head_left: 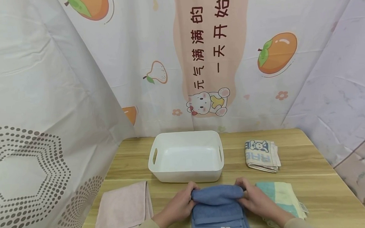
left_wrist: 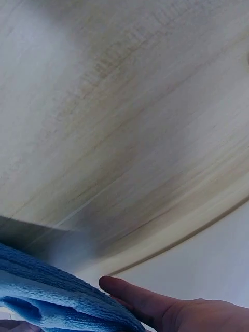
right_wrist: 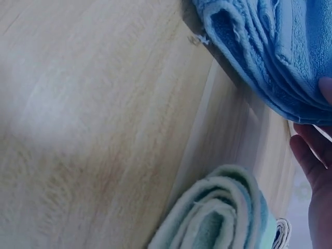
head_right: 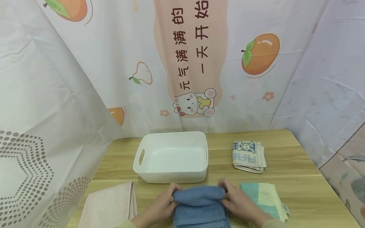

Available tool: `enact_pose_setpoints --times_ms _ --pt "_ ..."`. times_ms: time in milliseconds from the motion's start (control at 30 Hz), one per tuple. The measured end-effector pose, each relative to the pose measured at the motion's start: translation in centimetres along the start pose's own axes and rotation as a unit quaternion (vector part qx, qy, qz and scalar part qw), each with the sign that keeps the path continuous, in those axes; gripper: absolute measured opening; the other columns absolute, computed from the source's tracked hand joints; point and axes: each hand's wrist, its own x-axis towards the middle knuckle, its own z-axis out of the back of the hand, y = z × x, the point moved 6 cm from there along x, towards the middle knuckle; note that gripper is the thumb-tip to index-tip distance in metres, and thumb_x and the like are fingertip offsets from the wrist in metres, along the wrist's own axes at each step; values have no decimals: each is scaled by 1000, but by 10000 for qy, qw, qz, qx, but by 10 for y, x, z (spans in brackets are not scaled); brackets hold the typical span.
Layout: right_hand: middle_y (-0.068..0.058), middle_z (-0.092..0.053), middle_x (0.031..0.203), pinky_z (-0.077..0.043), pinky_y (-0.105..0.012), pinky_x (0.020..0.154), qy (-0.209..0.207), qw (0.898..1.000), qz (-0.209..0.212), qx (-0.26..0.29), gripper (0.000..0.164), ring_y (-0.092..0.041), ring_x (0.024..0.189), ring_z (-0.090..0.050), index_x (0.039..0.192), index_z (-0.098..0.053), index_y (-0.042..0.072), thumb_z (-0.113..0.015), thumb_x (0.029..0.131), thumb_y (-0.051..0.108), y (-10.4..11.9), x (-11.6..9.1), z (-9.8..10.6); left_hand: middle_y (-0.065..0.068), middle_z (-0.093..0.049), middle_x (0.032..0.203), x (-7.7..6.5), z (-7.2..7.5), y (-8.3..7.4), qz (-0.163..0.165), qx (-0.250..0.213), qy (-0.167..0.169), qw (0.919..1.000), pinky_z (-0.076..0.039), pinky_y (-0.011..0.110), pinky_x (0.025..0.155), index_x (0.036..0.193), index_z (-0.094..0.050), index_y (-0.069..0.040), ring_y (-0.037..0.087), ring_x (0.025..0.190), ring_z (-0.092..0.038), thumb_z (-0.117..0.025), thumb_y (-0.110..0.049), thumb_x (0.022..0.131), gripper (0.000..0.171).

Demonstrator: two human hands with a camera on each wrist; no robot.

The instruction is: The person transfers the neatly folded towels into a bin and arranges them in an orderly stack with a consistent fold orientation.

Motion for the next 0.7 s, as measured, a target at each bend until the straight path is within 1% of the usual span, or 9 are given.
enact_pose_setpoints --times_ms 100,167,300,400,467,533,700 --pt "-8 -72 111 -61 -36 78 187 9997 -154 100 47 -20 101 -70 125 -51 5 -80 89 13 -2 0 -1 1 -65 113 0 2 -2 -23 -132 -89 9999 -56 26 86 121 -46 -16 5 104 -62 -59 -3 102 26" --pt "-6 -72 113 -61 -36 78 355 9988 -252 241 48 -18 102 -70 127 -51 6 -79 91 18 -4 0 -2 2 -66 115 0 3 -2 -10 -174 -138 9998 -56 27 88 121 -46 -16 7 107 -62 -58 -3 103 26" --pt "-1 -71 114 -60 -34 80 673 9950 -427 596 44 -12 104 -68 129 -53 12 -76 94 26 -7 -1 -4 4 -65 119 0 4 -2 47 -205 -198 9996 -56 29 92 121 -46 -15 9 112 -62 -59 1 101 29" --pt "1 -71 115 -60 -33 82 874 9915 -511 814 41 -9 105 -67 129 -55 17 -74 95 31 -9 -1 -6 5 -65 121 0 5 -3 9 -216 -273 9994 -56 30 94 121 -46 -14 11 115 -62 -59 5 99 31" --pt "0 -71 116 -60 -32 83 1003 9882 -581 997 41 -8 105 -67 130 -56 18 -73 96 33 -10 -1 -7 6 -65 121 0 5 -3 -10 -231 -327 9992 -56 31 95 120 -47 -13 12 115 -62 -59 5 99 31" --pt "0 -71 117 -59 -31 84 1084 9854 -658 1135 41 -7 106 -66 130 -56 18 -73 96 35 -10 -1 -7 6 -65 121 1 5 -3 -20 -316 -382 9988 -55 32 97 120 -46 -13 14 117 -62 -59 6 99 31" --pt "1 -70 118 -57 -30 87 1127 9803 -905 1347 42 -5 107 -64 130 -57 19 -73 95 37 -11 -1 -7 6 -63 121 2 6 -2 38 -748 -457 9961 -53 39 104 120 -45 -13 22 126 -59 -58 6 99 31"
